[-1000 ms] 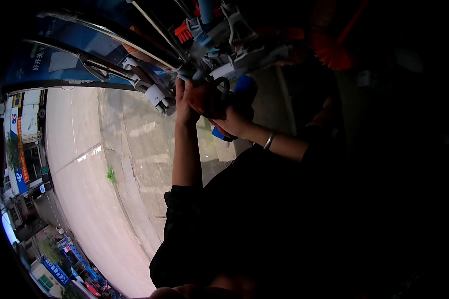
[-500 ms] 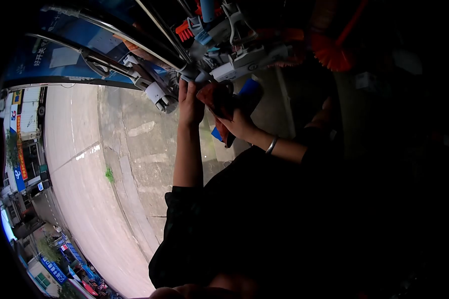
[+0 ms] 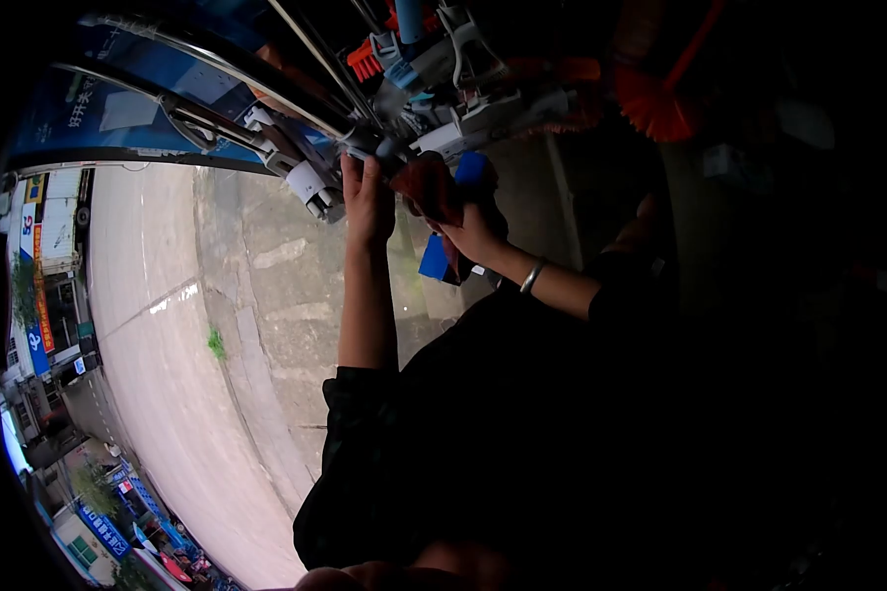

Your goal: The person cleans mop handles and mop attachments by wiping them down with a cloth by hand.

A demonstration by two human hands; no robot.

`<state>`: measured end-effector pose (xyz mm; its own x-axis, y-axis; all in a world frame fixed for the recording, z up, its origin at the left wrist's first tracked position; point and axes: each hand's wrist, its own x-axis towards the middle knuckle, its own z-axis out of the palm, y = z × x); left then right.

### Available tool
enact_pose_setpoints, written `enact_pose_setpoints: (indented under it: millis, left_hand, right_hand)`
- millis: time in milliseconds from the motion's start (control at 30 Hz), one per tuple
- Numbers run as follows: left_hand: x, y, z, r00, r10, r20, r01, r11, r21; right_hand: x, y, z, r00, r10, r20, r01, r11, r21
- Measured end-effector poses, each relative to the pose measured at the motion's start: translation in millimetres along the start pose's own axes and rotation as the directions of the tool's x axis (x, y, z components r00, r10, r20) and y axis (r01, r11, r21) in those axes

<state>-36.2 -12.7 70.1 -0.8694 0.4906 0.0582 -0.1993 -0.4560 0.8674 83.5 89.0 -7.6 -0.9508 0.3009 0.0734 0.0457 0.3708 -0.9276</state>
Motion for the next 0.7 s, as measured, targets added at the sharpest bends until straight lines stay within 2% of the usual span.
enact_pose_setpoints:
  millis: [33,67,100,167,200,233,267,300,333,400,433,500,533,600,633,667,700]
  left_hand:
    - [2,-2,-4,1.000,0.006,-0.005,-0.006,1.000,0.010]
    - [3,0,-4,1.000,0.001,-0.020,-0.001,1.000,-0.006]
    - [0,5,-6,1.000,-0.021,0.023,0.021,0.999,-0.031]
    - [-2,7,-7,1.000,-0.018,-0.009,0.018,0.999,-0.037]
    - [-3,7,-7,1.000,-0.017,-0.009,0.017,0.999,-0.035]
    - [-4,7,-7,1.000,-0.016,-0.014,0.016,1.000,-0.026]
    - [-5,8,-8,1.000,-0.014,-0.021,0.014,1.000,-0.016]
    - [-7,9,-10,0.999,-0.038,-0.023,0.038,0.999,0.005]
    - [-6,10,-12,0.999,-0.033,-0.027,0.033,0.999,0.007]
    - [-5,9,-13,0.999,-0.028,-0.023,0.028,0.999,0.016]
    - [-4,9,-12,0.999,-0.035,-0.001,0.035,0.999,-0.009]
    - [-3,7,-11,0.999,-0.038,0.005,0.038,0.999,-0.003]
    - [-3,6,-11,0.999,-0.044,0.007,0.044,0.999,0.007]
    - [-2,5,-5,0.999,-0.046,-0.005,0.046,0.999,0.000]
    - [-1,3,-5,0.999,-0.050,-0.014,0.049,0.999,-0.008]
    - [-1,2,-5,0.998,-0.053,-0.024,0.053,0.998,-0.014]
    - [-1,2,-6,0.998,-0.053,-0.025,0.053,0.999,-0.013]
  right_hand:
    - [-4,-8,18,0.998,0.017,-0.064,0.001,0.961,0.276]
    - [-4,-17,27,0.991,0.051,-0.126,0.024,0.849,0.529]
    - [-4,-19,23,0.989,0.056,-0.134,0.024,0.848,0.530]
    - [2,-31,12,0.999,0.015,0.047,-0.039,0.826,0.562]
    - [2,-24,12,0.999,0.014,0.047,-0.038,0.825,0.564]
    - [-1,-8,10,0.991,0.083,0.109,-0.115,0.935,0.334]
    - [1,-15,1,0.975,0.163,0.152,-0.176,0.981,0.080]
    - [3,-18,-16,0.974,0.128,0.188,-0.089,0.975,-0.205]
    - [11,9,-19,0.966,-0.195,0.172,0.241,0.917,-0.317]
    - [40,4,-44,0.921,-0.328,0.212,0.390,0.786,-0.480]
    - [46,1,-53,0.922,-0.325,0.211,0.387,0.785,-0.484]
    - [54,-6,-64,0.871,-0.392,0.294,0.489,0.649,-0.582]
    - [47,-5,-59,0.872,-0.392,0.294,0.488,0.649,-0.583]
    - [21,6,-39,0.965,-0.258,0.054,0.253,0.851,-0.460]
    - [15,0,-23,0.918,-0.380,-0.116,0.312,0.869,-0.384]
    - [1,-2,-24,0.965,-0.261,0.020,0.250,0.897,-0.365]
    - [-7,-11,-25,0.970,-0.202,0.132,0.232,0.930,-0.286]
